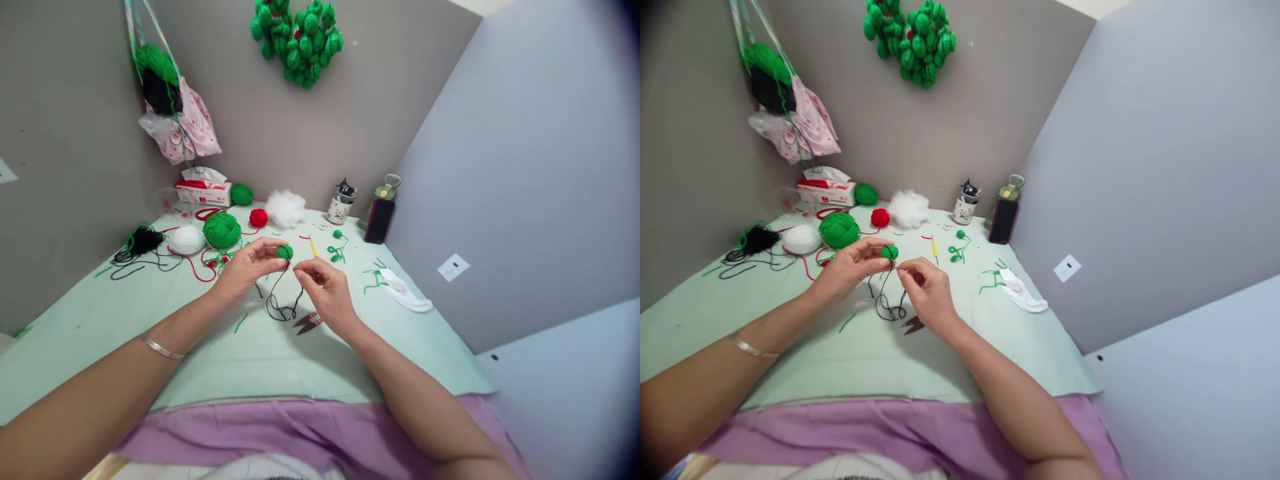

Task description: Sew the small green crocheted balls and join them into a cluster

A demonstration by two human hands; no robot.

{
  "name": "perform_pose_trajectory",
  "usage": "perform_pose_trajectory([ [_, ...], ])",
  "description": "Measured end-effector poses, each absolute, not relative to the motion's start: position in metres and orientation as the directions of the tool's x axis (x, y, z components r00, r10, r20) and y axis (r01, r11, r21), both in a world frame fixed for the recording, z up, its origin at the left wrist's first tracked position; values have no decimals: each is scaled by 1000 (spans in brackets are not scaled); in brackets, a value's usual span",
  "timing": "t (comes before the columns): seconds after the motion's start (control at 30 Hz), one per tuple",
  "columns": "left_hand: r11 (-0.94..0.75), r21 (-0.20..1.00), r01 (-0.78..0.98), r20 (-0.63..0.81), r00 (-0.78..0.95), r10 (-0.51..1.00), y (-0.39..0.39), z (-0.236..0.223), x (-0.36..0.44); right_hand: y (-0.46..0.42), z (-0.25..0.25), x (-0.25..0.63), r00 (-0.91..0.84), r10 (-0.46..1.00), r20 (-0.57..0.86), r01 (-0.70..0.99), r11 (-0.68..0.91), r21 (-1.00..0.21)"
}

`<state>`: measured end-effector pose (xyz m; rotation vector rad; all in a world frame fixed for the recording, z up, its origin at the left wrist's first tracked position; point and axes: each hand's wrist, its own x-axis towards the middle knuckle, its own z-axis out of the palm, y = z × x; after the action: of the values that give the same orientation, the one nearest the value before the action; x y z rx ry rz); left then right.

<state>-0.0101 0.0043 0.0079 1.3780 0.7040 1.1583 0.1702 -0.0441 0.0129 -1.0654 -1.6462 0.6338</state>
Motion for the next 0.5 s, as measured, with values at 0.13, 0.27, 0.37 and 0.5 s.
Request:
perform_pose_trajectory([
  [0.13, -148, 960, -239, 225, 337, 914, 4, 9, -10, -44, 13, 170, -69, 883, 464, 326, 460, -826],
  [0.27, -84, 955, -283, 193, 382, 904, 3, 8, -9, -44, 12, 170, -77, 868, 491, 326, 487, -810],
  [0.37, -35, 953, -301, 165, 418, 894, 0, 9, -7, -44, 12, 170, -77, 857, 510, 316, 506, -803],
  [0.5, -3, 948, -319, 146, 426, 893, -3, 9, -5, -45, 12, 169, -71, 853, 518, 299, 513, -804],
])
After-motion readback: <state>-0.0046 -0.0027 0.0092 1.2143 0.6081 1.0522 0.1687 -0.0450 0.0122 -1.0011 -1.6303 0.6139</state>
